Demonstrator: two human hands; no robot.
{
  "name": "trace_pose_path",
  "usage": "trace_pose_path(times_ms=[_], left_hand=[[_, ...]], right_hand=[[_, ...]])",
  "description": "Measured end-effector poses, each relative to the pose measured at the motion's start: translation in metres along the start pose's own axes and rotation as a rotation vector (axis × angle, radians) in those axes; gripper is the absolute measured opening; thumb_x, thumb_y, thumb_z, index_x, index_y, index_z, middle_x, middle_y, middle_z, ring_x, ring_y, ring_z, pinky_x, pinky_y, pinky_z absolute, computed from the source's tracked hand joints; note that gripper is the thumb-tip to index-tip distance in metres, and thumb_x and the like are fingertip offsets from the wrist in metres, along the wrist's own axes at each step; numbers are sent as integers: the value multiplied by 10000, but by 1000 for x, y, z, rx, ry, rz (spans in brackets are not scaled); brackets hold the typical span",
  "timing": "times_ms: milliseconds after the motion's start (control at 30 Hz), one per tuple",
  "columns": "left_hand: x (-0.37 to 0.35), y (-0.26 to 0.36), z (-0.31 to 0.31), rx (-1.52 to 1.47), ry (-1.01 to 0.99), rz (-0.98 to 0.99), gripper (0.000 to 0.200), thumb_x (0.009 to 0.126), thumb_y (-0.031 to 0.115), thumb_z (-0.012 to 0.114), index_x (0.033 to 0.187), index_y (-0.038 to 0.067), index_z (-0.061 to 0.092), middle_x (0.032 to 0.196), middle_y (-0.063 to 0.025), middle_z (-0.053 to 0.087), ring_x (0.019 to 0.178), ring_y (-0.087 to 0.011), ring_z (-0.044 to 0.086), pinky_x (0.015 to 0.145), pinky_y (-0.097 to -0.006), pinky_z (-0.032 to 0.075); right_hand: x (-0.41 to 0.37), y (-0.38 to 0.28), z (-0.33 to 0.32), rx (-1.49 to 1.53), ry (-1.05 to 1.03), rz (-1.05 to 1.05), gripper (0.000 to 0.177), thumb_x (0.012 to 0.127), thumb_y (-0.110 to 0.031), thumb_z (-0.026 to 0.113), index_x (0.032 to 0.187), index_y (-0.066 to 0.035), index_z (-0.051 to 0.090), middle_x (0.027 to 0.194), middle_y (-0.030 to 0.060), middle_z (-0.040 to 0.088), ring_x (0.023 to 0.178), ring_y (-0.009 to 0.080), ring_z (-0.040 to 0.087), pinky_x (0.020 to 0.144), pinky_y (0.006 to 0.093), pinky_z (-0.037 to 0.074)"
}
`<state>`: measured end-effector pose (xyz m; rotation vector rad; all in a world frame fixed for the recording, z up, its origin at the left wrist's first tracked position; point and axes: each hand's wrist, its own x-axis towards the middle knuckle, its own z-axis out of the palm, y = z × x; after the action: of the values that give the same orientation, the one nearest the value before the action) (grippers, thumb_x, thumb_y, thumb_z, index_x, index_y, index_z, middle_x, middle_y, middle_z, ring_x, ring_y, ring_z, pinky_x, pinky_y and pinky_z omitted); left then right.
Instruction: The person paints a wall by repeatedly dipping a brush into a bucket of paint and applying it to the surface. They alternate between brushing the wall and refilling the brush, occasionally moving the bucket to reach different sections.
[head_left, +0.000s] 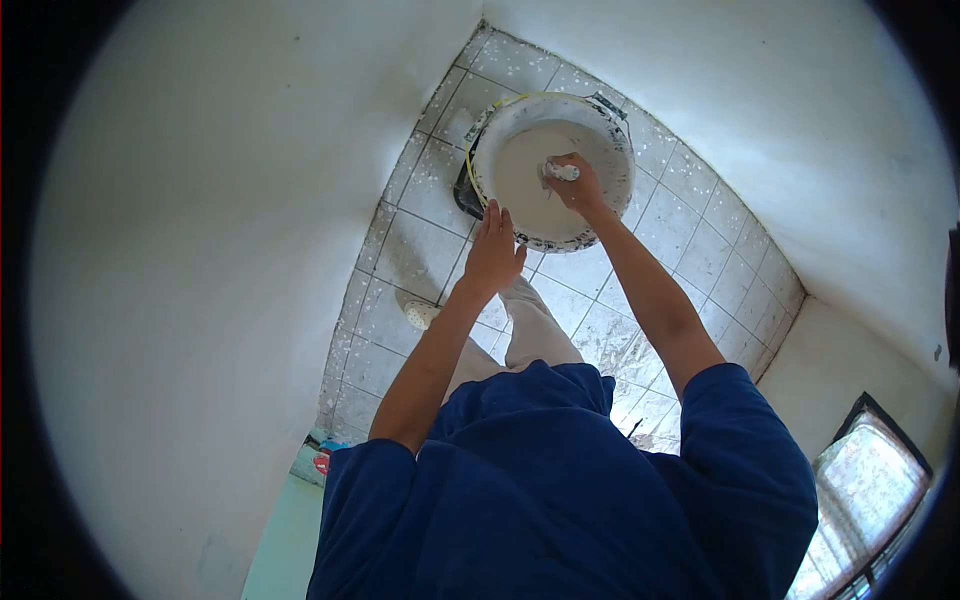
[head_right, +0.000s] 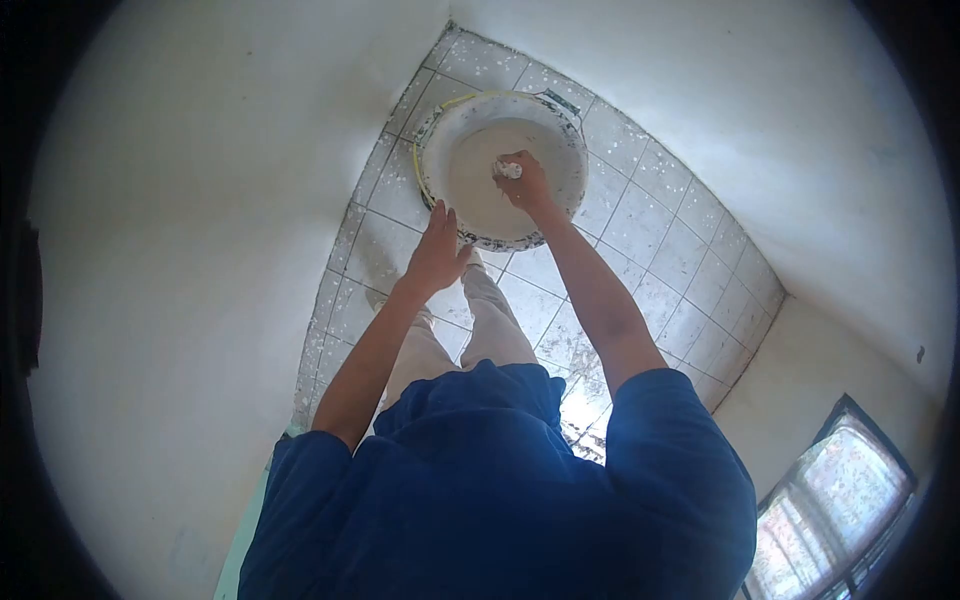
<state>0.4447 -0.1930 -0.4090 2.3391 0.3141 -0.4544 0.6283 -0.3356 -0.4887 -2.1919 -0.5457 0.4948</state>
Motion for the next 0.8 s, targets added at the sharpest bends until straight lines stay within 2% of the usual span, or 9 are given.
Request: trace_pose_path(times_ms=[100,333,433,533,633,667,733,767,800], left_hand=[[-2,-4,5,-5,11,20,730,873,232,597,1397,-134,246,1510,-319,119,1422,-410,162,1117,-480,273],[-4,-11,3,-43,33,62,704,884,219,581,1400,-127,248,1519,-299,116,1424,-399,164,1122,-476,267],[-2,-11,6,-55,42,64,714,871,216,593,1395,-130,254,1515,-302,126,1422,-403,167,1123,-477,265],[0,-11,12,-114,54,67,736,839,202,620,1391,-129,263,1509,-309,140,1419,-408,171,1129,-476,248],[6,-24,34,-176,137,96,755,789,161,644,1398,-98,283,1505,-311,160,1408,-418,191,1146,-466,202],[11,-35,47,-203,51,56,790,825,149,624,1455,-50,191,1531,-277,122,1436,-374,127,1181,-413,119],[13,-40,54,-310,21,22,762,847,205,633,1471,32,232,1535,-241,151,1436,-358,134,1177,-419,125],[18,-49,65,-283,161,156,699,864,269,639,1444,55,312,1512,-239,224,1420,-359,193,1167,-431,168],[7,-35,36,-330,72,39,651,868,314,648,1398,43,384,1469,-246,309,1396,-360,257,1149,-430,225]], right_hand=[[8,7,18,-46,-92,45,343,738,-193,749,1063,-111,680,1002,116,606,977,308,600,848,381,480],[7,6,28,20,-156,70,334,762,-202,733,1074,-99,669,1008,115,630,941,293,626,858,365,483],[-2,6,19,186,-49,107,353,777,-204,737,1094,-76,653,1007,88,644,934,237,629,833,345,501],[-16,-20,-14,570,-127,442,379,825,-210,730,1146,-51,606,1033,47,612,949,164,598,812,309,516],[-37,-20,-31,860,76,580,455,832,-214,720,1232,-95,539,1109,39,584,965,133,567,802,291,502],[-44,-8,-34,970,112,540,416,850,-201,698,1220,-103,537,1096,45,584,934,130,568,800,281,495],[-52,5,-44,1026,135,332,284,911,-176,612,1170,-79,550,1100,47,589,967,167,588,791,314,513],[-49,15,-54,1179,68,328,269,917,-175,601,1161,-69,556,1086,53,601,957,180,601,787,324,521],[-51,-2,-61,1283,184,367,253,914,-182,606,1138,-70,574,1052,65,612,916,174,611,769,303,524]])
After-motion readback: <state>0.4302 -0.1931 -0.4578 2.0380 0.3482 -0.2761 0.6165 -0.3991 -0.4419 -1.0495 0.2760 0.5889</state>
